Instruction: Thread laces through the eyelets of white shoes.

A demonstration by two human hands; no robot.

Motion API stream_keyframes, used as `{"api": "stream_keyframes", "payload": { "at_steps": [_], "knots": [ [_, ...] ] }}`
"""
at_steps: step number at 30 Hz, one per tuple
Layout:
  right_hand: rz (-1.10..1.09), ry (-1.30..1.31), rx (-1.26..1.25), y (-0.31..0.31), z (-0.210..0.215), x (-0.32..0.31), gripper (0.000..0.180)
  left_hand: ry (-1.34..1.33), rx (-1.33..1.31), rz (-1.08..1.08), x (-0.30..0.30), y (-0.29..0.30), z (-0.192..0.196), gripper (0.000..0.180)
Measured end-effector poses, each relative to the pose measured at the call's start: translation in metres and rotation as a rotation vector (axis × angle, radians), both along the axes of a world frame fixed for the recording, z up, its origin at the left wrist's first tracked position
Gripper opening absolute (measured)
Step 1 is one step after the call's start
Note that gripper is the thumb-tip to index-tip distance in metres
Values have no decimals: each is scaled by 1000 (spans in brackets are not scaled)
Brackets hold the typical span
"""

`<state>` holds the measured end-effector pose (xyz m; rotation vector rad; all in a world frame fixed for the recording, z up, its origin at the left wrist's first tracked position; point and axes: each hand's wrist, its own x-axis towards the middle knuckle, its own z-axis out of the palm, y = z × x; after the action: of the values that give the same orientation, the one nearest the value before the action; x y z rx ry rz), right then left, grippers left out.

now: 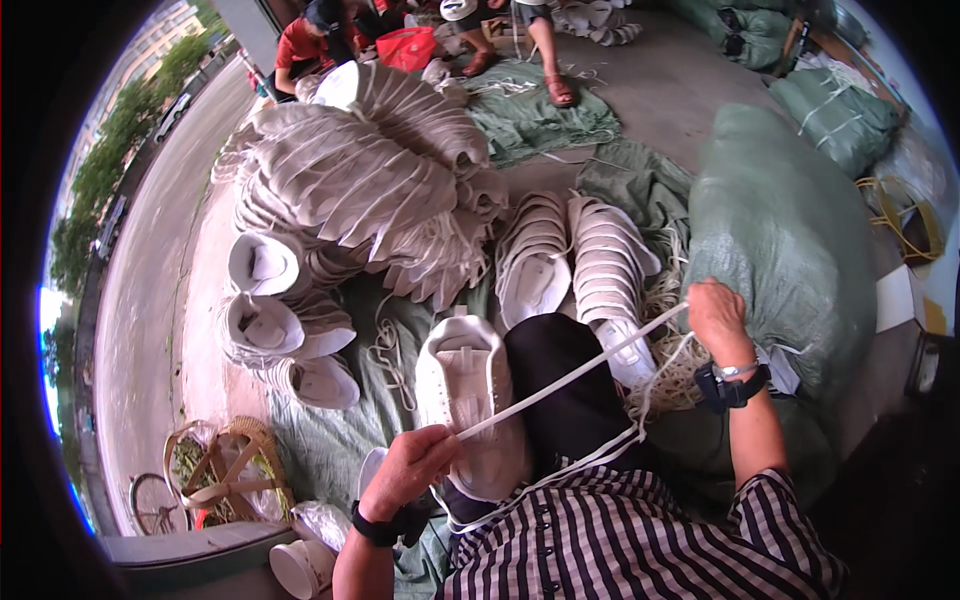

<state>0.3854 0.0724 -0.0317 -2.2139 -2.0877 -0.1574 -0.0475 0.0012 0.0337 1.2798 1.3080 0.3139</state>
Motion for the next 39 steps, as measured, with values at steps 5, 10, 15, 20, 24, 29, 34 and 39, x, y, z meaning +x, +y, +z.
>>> {"api": "stream_keyframes", "payload": {
  "at_steps": [5,10,15,20,24,29,34,39],
  "knots": [
    [-255,3,-176,27,-48,54,18,-42,-18,59,-24,-6,-11,27],
    [-349,66,-117,31,-76,85,23,-275,-46,128,-52,-20,-27,31],
    [-619,979,-49,24,-152,206,26,-646,-158,319,-63,-21,-30,26],
    [-417,1820,-403,21,-71,109,19,-570,205,875,-113,-30,-41,18],
    [-150,2059,-481,24,-9,28,19,-14,420,750,-101,-12,-12,19],
    [93,2054,-550,9,62,-85,21,567,1050,198,4,11,14,71],
    [322,2094,-724,-12,109,-152,24,-716,395,158,109,-8,20,45],
    [157,2175,-300,26,75,-89,21,-549,239,160,57,-20,2,20]
  ]
}}
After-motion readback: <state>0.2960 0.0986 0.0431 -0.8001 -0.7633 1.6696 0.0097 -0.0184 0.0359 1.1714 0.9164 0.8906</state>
